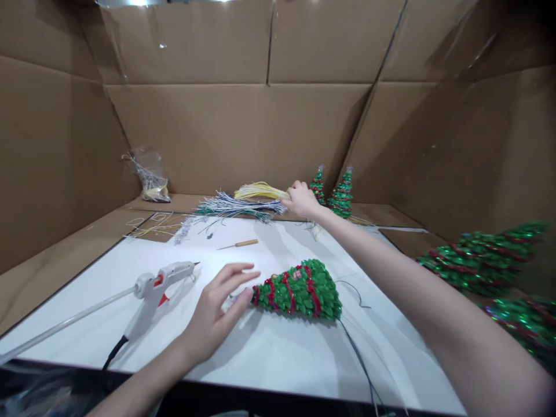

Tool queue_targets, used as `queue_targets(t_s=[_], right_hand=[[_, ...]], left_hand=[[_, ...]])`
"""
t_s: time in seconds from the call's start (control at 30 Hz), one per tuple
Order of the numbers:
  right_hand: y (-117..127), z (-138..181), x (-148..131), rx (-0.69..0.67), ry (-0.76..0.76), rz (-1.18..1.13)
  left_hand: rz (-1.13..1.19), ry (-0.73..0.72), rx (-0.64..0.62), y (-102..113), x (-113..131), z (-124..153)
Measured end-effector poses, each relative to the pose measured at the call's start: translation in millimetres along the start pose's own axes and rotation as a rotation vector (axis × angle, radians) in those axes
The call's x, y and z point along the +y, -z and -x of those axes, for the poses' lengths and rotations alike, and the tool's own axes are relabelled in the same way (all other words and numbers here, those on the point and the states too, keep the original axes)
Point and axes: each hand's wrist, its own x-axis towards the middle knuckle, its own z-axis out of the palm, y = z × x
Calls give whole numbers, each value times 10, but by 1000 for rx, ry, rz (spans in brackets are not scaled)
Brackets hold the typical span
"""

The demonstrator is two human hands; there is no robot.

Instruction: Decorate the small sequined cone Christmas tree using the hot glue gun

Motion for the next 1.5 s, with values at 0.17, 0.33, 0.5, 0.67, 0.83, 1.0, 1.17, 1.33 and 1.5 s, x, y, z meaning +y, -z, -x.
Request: queue_targets(t_s=[0.17,0.33,0.5,0.67,0.83,1.0,1.17,1.33,1.5], right_hand=[[380,375,-67,54,49,-86],[623,659,-189,83,213,-199],[602,803,-267,73,371,-196],[507,895,-254,116,440,-233],[490,992,-167,135,377,-330],[449,1010,-72,205,309,-398],[357,1000,-71,227,350,-351],[327,1002,-128,240,360,-344],[306,1002,-152,238,395,-357]], left_hand=[[585,353,10,-165,40,-501],[906,441,103,-294,-21,-1004],[1086,342,135,-288,-123,-1194],[1178,349,145,-303,-215,-1150],[1152,342,204,-270,-202,-1086],[1111,342,242,-257,-190,-1051],[1082,318,271,-286,-267,-1052],[1079,275,311,-295,-352,-1067],[1069,272,333,-281,-362,-1066]])
